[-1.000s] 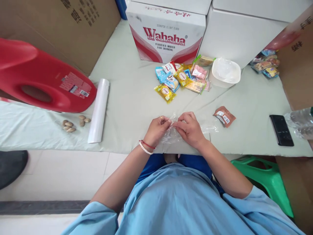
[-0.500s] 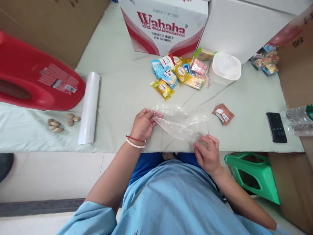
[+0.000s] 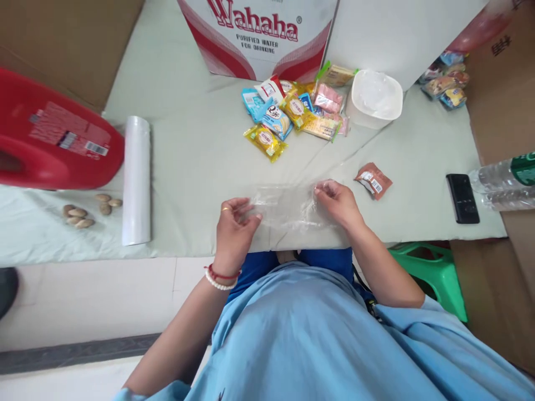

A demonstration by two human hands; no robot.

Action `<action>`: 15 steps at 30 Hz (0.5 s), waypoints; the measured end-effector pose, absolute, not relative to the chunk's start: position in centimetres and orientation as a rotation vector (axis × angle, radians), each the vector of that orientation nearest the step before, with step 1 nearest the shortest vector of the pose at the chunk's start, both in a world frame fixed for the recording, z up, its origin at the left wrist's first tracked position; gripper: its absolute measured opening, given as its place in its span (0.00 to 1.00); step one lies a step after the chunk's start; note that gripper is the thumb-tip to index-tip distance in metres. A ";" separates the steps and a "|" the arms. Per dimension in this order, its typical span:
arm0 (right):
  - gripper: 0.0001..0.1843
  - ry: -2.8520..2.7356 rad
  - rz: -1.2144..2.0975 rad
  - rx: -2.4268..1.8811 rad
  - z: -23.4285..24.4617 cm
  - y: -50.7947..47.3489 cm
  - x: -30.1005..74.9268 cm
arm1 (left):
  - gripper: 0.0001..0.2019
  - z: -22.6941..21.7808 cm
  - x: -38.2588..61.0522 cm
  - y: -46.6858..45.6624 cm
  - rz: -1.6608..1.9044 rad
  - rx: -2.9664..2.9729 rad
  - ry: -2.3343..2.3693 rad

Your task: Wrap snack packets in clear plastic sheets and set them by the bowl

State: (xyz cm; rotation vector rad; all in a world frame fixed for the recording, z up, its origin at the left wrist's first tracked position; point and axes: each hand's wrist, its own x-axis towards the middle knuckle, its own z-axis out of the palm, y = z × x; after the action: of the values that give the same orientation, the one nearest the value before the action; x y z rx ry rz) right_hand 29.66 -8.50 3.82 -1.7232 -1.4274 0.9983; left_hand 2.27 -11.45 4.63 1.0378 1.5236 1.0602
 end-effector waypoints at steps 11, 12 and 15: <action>0.12 -1.932 0.732 -1.291 4.3 -7.8 25.1 | 0.49 6.4 6.1 -6.5 0.796 1.771 1.605; 0.12 -1.891 0.786 -1.291 4.1 -7.7 25.7 | 0.47 5.3 6.4 -5.6 0.758 1.697 1.553; 0.13 -1.672 0.997 -1.413 3.5 -7.4 28.0 | 0.29 3.0 7.0 -4.2 0.745 1.532 1.438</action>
State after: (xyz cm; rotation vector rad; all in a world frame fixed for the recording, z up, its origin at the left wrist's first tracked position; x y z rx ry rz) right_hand 27.97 -7.40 3.49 -1.4134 -1.6725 0.9965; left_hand 7.01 -4.24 2.99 1.5323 1.4385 0.7453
